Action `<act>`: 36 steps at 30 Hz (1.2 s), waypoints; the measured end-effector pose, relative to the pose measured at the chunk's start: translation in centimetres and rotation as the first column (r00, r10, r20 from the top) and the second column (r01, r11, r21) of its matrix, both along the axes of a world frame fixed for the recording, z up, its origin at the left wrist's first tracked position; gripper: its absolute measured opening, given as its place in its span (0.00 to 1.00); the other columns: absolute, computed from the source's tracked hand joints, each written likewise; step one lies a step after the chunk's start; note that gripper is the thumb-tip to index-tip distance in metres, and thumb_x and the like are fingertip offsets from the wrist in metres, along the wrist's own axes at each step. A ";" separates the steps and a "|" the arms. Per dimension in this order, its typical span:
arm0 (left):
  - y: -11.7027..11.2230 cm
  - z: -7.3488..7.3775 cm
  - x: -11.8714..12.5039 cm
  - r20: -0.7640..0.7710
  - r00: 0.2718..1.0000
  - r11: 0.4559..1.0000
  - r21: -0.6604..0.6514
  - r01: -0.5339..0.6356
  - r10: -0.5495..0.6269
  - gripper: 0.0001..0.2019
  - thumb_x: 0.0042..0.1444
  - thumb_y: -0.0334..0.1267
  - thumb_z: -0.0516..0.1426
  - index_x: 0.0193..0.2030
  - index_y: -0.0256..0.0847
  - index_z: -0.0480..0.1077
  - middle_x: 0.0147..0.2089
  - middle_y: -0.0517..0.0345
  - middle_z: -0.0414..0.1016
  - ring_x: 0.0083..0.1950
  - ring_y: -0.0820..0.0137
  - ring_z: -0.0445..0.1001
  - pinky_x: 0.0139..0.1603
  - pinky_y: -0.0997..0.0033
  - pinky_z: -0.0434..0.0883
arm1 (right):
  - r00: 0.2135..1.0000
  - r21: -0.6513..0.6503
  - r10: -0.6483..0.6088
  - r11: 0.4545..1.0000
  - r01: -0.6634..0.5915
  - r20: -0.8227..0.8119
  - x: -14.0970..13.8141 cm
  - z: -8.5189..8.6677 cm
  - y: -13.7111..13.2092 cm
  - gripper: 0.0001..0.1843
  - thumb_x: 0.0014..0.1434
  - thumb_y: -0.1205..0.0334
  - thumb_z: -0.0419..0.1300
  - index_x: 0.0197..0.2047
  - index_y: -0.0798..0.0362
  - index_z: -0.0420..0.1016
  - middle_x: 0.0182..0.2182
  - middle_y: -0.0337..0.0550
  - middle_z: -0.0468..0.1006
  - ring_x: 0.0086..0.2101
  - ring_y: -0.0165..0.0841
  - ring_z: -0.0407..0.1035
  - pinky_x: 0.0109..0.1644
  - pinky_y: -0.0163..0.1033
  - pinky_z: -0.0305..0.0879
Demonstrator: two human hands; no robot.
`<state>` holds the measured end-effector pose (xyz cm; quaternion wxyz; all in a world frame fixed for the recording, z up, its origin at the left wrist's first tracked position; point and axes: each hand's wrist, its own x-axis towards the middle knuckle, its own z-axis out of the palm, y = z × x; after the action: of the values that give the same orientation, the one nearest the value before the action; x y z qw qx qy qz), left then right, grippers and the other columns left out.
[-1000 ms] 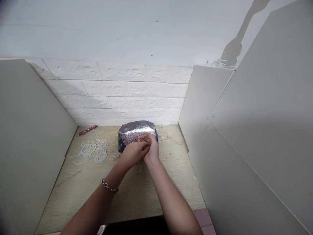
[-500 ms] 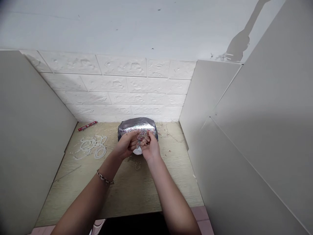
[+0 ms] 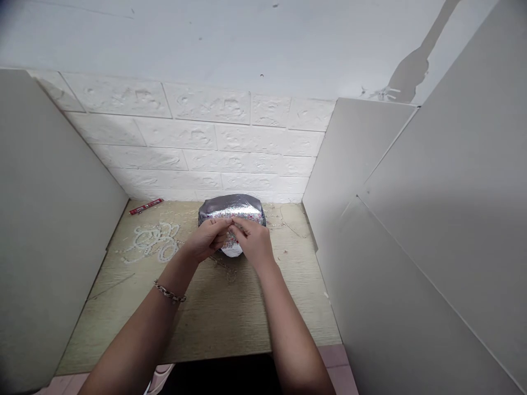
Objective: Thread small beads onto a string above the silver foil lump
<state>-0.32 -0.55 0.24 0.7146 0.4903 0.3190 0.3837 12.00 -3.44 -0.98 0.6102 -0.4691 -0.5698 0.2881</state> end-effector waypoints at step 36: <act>0.1 -0.2 -0.6 -0.077 0.997 0.995 0.095 0.008 -0.001 0.18 0.45 0.48 0.54 0.17 0.36 0.55 0.11 0.70 0.43 0.13 0.85 0.40 0.14 0.78 0.37 | 0.986 0.032 -0.019 0.999 0.014 0.168 -0.1 0.4 -0.5 0.09 0.46 0.59 0.53 0.30 0.52 0.71 0.14 0.30 0.48 0.17 0.22 0.45 0.20 0.29 0.45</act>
<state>-0.91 -0.45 0.00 0.6784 0.5389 0.3266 0.3777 11.89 -3.98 -0.56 0.5693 -0.4872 -0.6197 0.2336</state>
